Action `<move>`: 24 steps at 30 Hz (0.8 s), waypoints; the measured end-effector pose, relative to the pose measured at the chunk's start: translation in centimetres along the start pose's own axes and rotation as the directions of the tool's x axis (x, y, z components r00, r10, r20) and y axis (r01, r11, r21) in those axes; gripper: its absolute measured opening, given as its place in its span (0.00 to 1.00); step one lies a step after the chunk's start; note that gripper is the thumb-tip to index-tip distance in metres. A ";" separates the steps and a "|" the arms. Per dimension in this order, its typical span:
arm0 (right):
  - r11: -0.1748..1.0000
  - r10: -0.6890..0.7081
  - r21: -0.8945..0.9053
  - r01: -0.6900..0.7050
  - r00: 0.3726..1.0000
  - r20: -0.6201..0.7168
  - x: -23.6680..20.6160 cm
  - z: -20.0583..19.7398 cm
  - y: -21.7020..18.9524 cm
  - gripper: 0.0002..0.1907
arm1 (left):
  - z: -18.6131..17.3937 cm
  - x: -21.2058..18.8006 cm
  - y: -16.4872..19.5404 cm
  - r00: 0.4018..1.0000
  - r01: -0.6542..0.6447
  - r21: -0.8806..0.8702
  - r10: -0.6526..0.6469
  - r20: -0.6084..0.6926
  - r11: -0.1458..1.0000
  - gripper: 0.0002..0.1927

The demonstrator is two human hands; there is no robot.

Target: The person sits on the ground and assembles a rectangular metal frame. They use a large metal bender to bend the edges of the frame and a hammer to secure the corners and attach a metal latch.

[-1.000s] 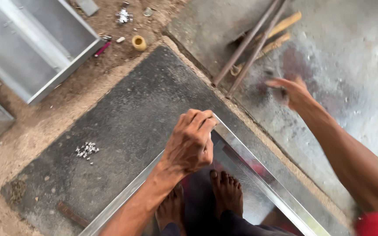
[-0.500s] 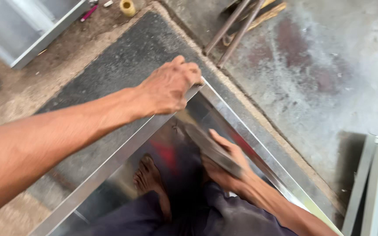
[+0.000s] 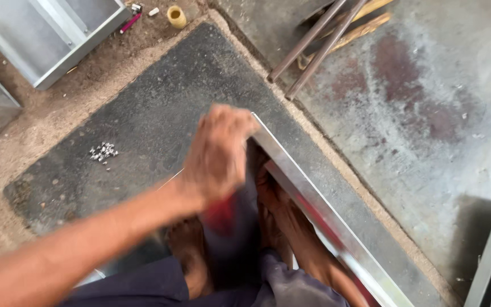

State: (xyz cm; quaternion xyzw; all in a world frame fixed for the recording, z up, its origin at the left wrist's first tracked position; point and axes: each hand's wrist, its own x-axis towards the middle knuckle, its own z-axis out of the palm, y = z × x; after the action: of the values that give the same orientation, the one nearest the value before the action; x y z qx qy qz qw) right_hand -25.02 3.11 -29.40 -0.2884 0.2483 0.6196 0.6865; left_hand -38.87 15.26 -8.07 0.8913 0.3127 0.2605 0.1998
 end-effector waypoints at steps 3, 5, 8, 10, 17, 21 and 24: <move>1.000 -0.012 -0.001 0.012 1.000 -0.029 1.4 -0.9 0.6 0.07 | 1.5 -3.9 3.7 0.935 0.354 -0.388 -0.318 0.157 0.851 0.11; 1.000 -0.029 -0.008 0.028 0.998 -0.056 2.2 -0.6 1.1 0.07 | 6.2 -5.1 2.9 0.645 0.689 -0.626 -0.704 0.298 0.366 0.12; 0.997 -0.070 -0.032 0.065 0.984 -0.166 0.2 1.6 1.7 0.07 | 14.5 -5.5 -2.7 0.484 0.356 -0.904 -0.781 0.395 -0.236 0.15; 0.995 -0.070 -0.094 0.039 0.931 -0.358 -4.0 5.1 1.6 0.07 | 18.6 -6.8 -4.8 0.503 0.234 -0.904 -0.751 0.428 -0.359 0.17; -0.128 0.034 -0.987 0.096 0.995 0.092 -10.2 16.9 -12.1 0.15 | 21.8 -8.7 -4.0 0.523 0.042 -0.935 -0.790 0.321 -0.352 0.27; -0.738 -0.266 -0.655 0.163 0.822 0.503 8.7 18.8 -23.5 0.18 | 21.0 -9.3 -2.3 0.648 -0.128 -0.946 -0.747 0.147 -0.297 0.37; -0.964 0.180 0.035 0.265 0.546 0.818 18.2 17.2 -28.1 0.37 | 21.1 -10.2 -1.7 0.536 -0.082 -0.926 -0.800 0.270 -0.368 0.42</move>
State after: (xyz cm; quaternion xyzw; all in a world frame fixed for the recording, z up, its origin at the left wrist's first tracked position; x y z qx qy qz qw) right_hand 4.60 26.23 -27.40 -0.6517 -0.7519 -0.0320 0.0946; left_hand -34.05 5.66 -28.97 0.0811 0.3528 0.5458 0.7557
